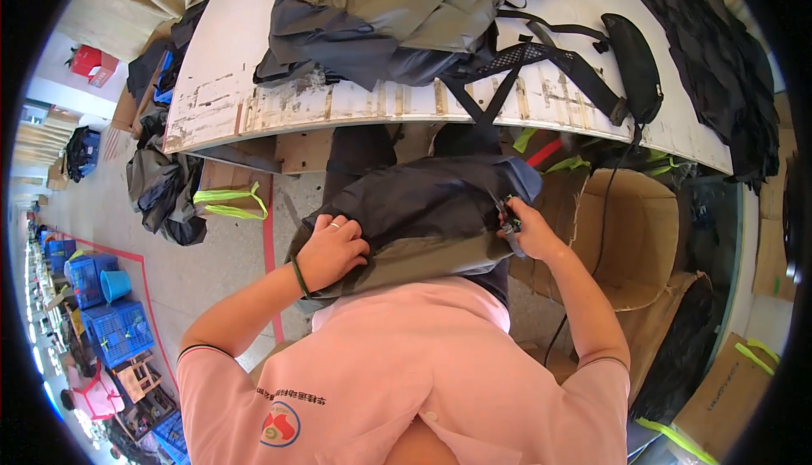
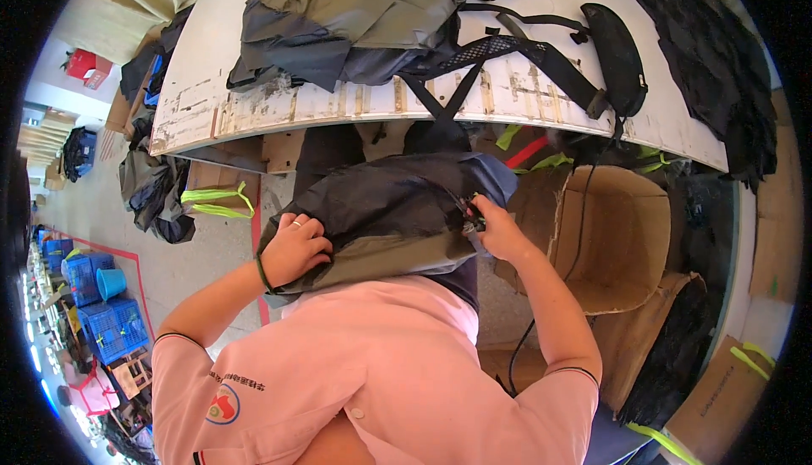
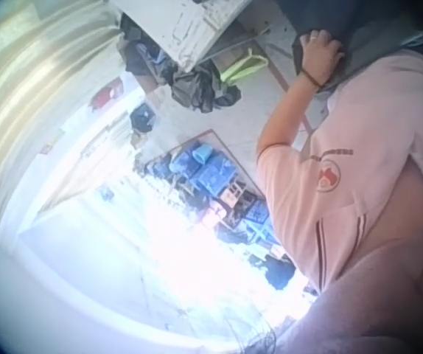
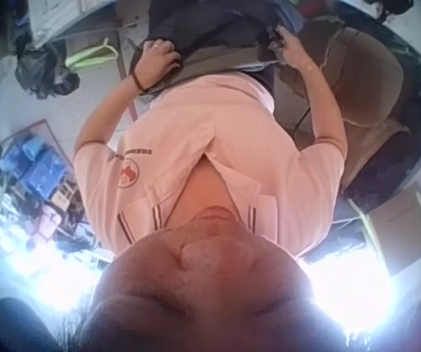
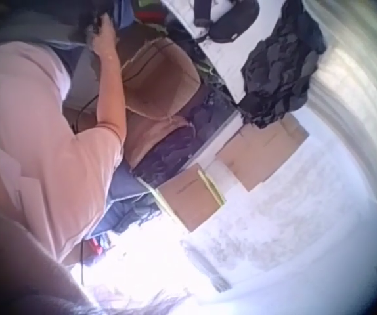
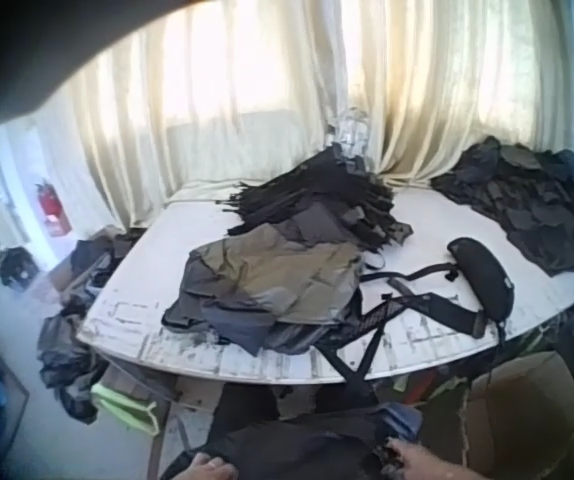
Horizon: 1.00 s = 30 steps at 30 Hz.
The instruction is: The recorder is using scissors to trim excess fabric edges from dark green fabric panels in a manufacturing setting.
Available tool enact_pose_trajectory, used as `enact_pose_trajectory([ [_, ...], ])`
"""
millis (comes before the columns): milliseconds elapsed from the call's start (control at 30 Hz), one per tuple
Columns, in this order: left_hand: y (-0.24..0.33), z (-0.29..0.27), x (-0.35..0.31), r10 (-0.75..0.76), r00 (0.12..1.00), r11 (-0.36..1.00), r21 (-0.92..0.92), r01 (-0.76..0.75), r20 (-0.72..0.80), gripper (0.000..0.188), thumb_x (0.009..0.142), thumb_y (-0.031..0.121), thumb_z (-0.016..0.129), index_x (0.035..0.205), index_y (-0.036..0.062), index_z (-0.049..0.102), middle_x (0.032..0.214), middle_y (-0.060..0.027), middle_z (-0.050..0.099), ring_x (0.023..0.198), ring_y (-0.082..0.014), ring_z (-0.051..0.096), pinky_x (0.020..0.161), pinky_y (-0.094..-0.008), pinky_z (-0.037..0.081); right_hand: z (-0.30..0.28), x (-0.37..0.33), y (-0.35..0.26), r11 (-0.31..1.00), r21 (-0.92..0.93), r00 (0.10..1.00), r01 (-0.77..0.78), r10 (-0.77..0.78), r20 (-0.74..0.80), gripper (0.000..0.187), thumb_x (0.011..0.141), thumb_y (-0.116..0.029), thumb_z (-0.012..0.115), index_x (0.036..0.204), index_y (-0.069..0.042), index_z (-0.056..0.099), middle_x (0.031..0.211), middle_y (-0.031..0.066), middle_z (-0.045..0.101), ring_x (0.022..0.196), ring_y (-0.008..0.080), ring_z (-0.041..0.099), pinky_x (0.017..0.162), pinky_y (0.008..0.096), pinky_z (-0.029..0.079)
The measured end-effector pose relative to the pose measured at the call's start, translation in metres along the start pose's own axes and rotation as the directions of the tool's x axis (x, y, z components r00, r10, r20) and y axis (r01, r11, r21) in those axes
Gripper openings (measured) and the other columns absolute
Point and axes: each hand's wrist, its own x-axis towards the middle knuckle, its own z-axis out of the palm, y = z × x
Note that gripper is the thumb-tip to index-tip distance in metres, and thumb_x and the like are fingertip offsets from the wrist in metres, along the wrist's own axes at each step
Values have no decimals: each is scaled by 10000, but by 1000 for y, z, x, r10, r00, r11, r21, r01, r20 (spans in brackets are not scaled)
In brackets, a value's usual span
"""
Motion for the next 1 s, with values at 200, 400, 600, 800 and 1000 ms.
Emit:
enact_pose_trajectory([
  [200,-16,-34,3,-57,993,992,-117,45,-107,123,720,149,714,792,149,614,916,-28,541,912,-234,510,812,-376,355,-26,-6,-17,1000,18,999,16,-15,-47,357,705,3,756,950,-40,500,848,48,559,809,151,524,758,290,451],
  [400,-30,-81,2,-303,938,658,-749,78,-168,145,821,129,676,899,53,581,949,-78,629,889,-291,571,815,-361,446,-60,-21,-49,992,119,995,-43,53,-85,320,713,42,724,935,-49,512,836,10,550,783,104,511,730,244,441],
  [600,-35,-58,14,-49,990,953,-303,6,-134,233,781,218,720,943,84,618,922,-88,611,902,-305,548,799,-394,442,-62,-21,-55,995,89,996,-44,51,-76,294,721,28,729,904,-48,511,827,7,550,787,100,513,723,243,438],
  [800,-45,-25,15,-124,986,948,-279,152,115,262,732,205,759,912,86,609,956,-79,596,945,-298,533,863,-388,401,-58,-18,-56,992,84,994,-92,96,-47,322,716,42,742,926,-53,516,839,-8,535,765,88,500,699,237,430],
  [1000,-31,-61,20,-192,981,622,-776,108,-17,122,784,82,676,838,43,573,855,-26,626,804,-124,569,750,-258,449,-57,-15,-51,988,100,992,-119,123,-28,328,708,29,754,924,-50,520,823,-5,538,761,88,502,693,237,428],
])
